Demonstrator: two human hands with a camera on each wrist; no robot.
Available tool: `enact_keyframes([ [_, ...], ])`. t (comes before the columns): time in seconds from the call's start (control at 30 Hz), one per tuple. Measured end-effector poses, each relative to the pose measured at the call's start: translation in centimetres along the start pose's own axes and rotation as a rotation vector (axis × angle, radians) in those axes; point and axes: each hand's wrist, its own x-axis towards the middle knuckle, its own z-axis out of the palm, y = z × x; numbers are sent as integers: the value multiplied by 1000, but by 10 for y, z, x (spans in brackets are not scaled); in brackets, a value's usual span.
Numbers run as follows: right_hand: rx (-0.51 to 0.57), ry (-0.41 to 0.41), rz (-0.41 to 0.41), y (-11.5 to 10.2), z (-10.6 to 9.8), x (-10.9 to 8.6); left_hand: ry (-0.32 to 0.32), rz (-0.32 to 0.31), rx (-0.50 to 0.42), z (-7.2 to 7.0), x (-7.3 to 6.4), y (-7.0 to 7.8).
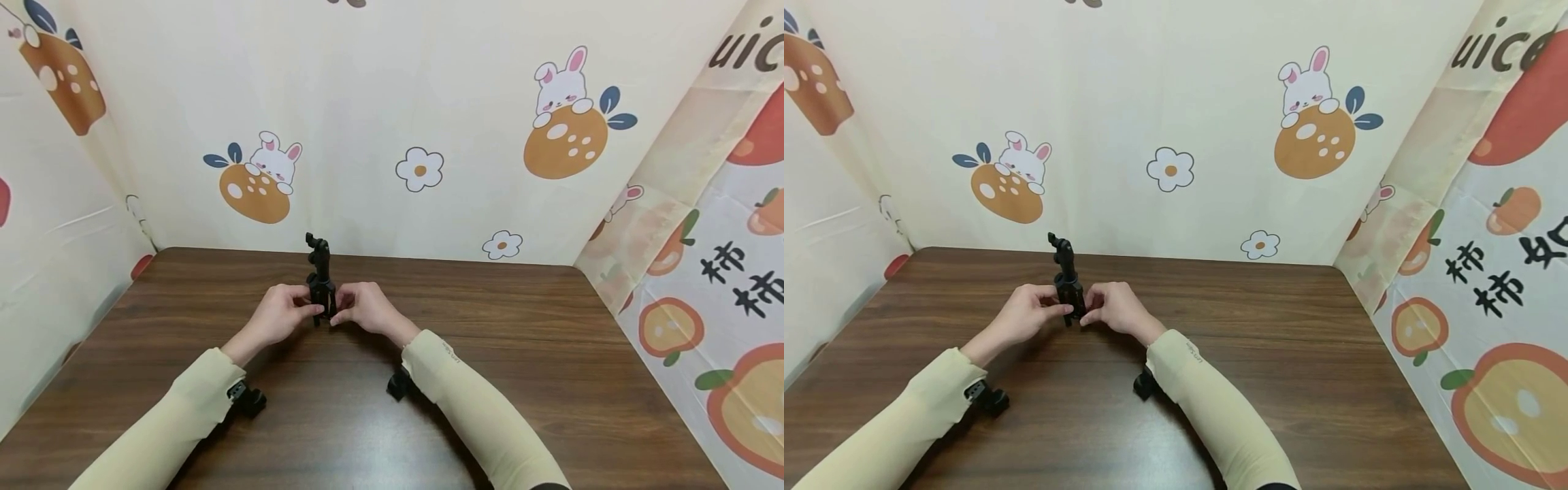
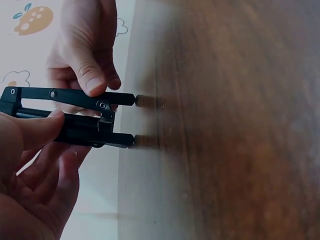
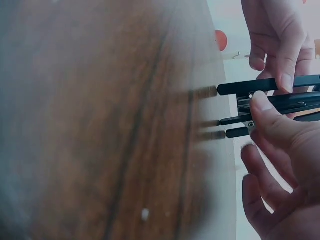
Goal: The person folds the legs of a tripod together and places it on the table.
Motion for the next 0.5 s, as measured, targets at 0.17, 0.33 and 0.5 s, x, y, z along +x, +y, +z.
enact_keyframes([
  [0.17,76,-29,30,2,0,2,-22,-5,4,-1,-1,-2],
  [0.33,116,-85,28,1,-1,3,-38,3,5,-1,-2,-1],
  [0.5,113,-77,31,2,-1,4,-58,1,-2,0,-1,-1],
])
